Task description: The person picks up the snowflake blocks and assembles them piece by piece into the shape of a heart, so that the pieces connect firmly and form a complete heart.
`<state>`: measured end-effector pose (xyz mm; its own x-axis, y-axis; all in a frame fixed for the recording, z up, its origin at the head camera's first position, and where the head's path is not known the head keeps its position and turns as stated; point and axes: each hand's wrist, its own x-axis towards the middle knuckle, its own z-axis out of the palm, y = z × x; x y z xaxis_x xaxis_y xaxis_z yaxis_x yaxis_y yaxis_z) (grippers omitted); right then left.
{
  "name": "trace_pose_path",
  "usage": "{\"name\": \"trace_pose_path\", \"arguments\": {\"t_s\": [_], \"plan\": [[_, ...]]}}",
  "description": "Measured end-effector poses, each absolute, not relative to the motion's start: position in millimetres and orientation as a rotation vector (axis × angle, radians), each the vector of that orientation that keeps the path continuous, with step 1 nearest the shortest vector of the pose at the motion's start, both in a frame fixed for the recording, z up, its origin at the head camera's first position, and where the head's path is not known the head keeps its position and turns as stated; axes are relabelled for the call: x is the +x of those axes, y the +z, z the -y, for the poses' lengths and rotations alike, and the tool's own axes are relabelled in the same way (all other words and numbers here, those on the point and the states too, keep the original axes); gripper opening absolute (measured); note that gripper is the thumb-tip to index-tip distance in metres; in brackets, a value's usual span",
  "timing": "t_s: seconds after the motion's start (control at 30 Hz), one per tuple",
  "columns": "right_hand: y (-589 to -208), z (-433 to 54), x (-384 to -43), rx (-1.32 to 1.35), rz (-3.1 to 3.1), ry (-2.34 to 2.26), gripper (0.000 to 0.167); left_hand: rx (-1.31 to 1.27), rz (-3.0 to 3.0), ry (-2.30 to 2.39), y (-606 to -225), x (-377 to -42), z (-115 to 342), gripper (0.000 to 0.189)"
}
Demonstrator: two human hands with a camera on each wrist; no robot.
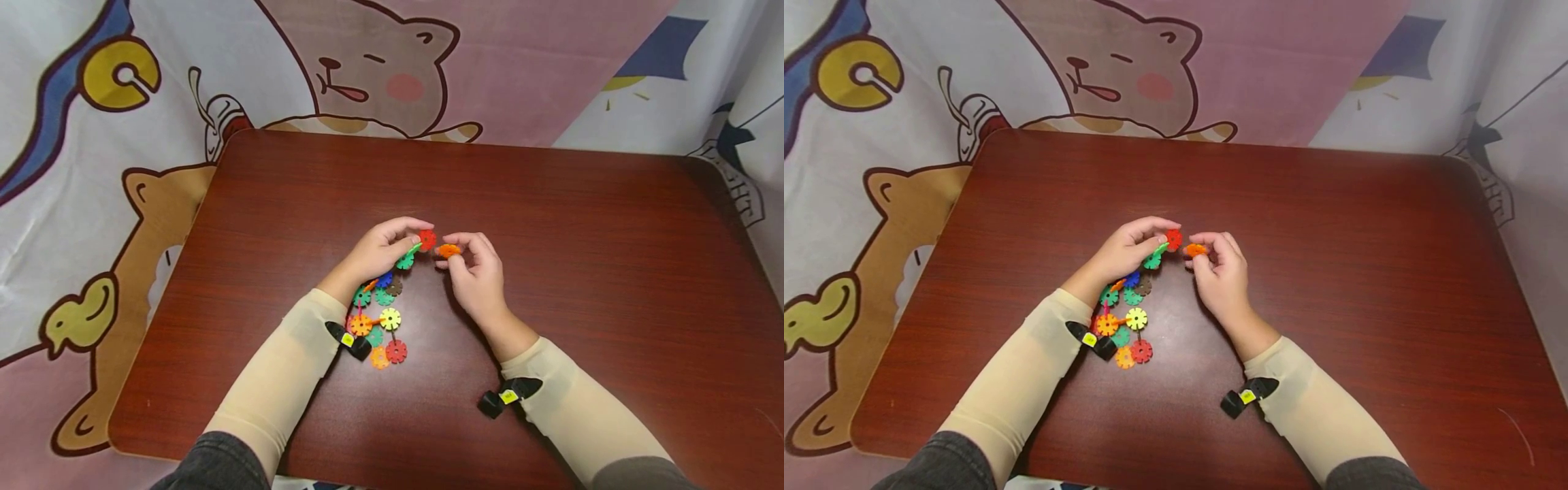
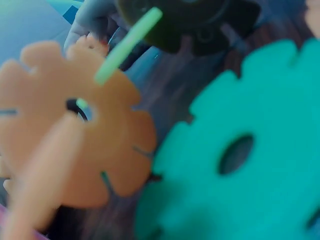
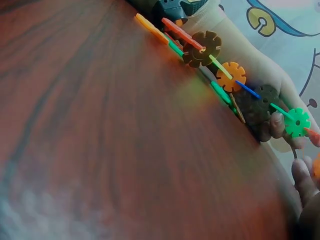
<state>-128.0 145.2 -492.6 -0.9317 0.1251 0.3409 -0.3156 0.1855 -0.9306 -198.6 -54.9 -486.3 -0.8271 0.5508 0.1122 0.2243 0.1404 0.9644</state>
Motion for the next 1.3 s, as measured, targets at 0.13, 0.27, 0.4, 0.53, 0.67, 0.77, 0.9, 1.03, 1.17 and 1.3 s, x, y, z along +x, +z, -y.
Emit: {"name": "trace_pose_path", "arguments": {"t_s": [0.13, 0.27, 0.4, 0.53, 0.67, 0.77, 0.9, 1.03, 1.17, 1.3], "plan": [[-490.9, -148.9, -130.1, 0.051, 2.077, 1.962, 0.026, 0.720, -2.136, 1.722, -485.0, -197.9, 53.2, 0.026], [-490.6, -151.7, -130.0, 0.049, 2.123, 1.968, 0.028, 0.714, -2.170, 1.662, -483.6, -197.0, 51.7, 0.020], [-491.9, -151.3, -129.8, 0.152, 2.162, 1.955, 0.028, 0.741, -2.206, 1.614, -483.3, -196.4, 51.2, 0.016], [-493.1, -150.4, -130.9, 0.177, 2.194, 1.931, 0.030, 0.773, -2.197, 1.604, -484.0, -196.5, 51.2, 0.016], [-491.8, -149.8, -130.5, 0.138, 2.196, 1.910, 0.026, 0.798, -2.127, 1.630, -484.6, -196.2, 52.0, 0.019], [-490.9, -149.8, -130.4, 0.108, 2.176, 1.923, 0.023, 0.823, -2.060, 1.659, -485.2, -195.9, 53.0, 0.028], [-490.9, -149.7, -131.0, 0.069, 2.131, 1.952, 0.019, 0.841, -2.018, 1.692, -485.7, -195.8, 53.9, 0.028], [-490.5, -149.1, -131.4, 0.005, 2.060, 2.006, 0.017, 0.855, -2.033, 1.704, -486.2, -195.4, 55.0, 0.024], [-490.3, -149.5, -131.8, -0.030, 2.047, 2.018, 0.018, 0.860, -2.051, 1.713, -488.0, -195.8, 55.9, 0.020], [-489.9, -150.6, -131.4, 0.020, 2.138, 1.935, 0.018, 0.861, -2.033, 1.731, -488.6, -196.8, 55.9, 0.018]]}}
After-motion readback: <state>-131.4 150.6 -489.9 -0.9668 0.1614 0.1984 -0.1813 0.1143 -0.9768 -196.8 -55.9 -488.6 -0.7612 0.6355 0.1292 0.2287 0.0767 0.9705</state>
